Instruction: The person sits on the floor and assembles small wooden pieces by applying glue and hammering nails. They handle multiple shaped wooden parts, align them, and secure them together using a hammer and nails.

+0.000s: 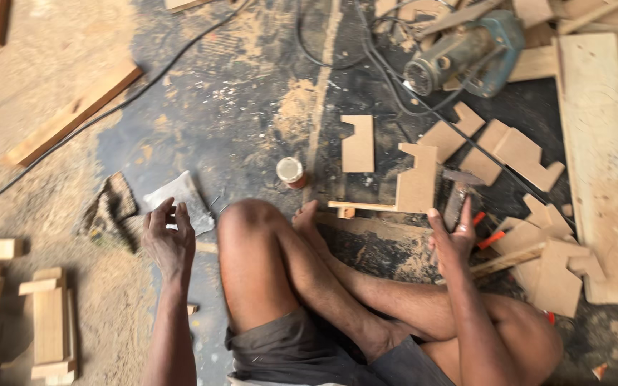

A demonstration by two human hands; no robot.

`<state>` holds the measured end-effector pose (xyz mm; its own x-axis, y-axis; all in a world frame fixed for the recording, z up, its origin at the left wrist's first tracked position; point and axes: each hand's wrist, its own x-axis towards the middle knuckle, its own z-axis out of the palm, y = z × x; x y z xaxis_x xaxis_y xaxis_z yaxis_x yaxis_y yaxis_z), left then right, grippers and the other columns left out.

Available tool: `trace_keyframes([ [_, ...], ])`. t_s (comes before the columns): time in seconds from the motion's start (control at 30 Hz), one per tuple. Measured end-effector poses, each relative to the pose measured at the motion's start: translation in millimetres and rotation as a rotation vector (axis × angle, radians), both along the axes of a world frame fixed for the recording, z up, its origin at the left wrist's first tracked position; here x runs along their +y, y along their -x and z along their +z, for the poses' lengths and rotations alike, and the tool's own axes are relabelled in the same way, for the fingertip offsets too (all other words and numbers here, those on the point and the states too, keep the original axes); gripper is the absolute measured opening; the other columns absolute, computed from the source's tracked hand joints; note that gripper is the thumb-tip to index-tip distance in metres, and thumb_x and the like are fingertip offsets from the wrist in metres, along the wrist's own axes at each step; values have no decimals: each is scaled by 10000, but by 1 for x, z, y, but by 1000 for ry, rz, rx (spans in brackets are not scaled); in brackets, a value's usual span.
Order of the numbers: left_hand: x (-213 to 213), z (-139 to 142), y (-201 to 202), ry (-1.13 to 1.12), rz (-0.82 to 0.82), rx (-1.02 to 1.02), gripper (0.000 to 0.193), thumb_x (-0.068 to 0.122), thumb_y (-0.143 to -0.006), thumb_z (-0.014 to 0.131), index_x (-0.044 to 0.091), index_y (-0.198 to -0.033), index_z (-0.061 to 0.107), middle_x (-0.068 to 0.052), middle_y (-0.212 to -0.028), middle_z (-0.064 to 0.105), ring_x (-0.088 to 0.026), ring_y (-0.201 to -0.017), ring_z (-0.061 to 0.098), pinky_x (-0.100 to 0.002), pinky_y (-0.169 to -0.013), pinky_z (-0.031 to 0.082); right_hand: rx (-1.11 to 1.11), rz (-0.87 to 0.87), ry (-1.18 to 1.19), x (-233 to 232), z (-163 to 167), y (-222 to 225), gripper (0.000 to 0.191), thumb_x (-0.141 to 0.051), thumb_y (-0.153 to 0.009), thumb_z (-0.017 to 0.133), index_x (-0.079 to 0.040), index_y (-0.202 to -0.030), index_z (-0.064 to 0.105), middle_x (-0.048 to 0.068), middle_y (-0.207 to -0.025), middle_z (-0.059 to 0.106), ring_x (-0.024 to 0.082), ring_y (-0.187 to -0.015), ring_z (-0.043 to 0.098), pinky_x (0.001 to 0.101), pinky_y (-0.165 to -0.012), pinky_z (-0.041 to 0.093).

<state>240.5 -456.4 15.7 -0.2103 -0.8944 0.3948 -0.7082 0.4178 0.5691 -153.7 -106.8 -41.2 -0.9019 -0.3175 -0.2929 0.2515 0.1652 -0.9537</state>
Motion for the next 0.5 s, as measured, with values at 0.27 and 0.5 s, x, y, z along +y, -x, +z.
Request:
trace_keyframes([
  [0.27, -21, -81, -90, -537, 187, -594, 365, 379, -922, 770, 124, -1183, 782, -126, -970, 758, -168, -674, 638, -344, -537, 535, -21, 2, 15, -6, 12, -13, 916, -105, -942, 746, -167, -1702, 239, 65, -959, 666, 49, -499, 500, 216, -371, 429],
  [0.5, -7, -77, -43, -391, 16, -336, 276, 351, -1025, 644, 161, -1169, 783, -94, -1095, 758, -189, -775, 711, -351, -631, 562, 21, 12, -2, -10, 13, -17, 878, -102, -957, 741, -170, -1699, 275, 47, -979, 666, 44, -509, 493, 216, -383, 428],
])
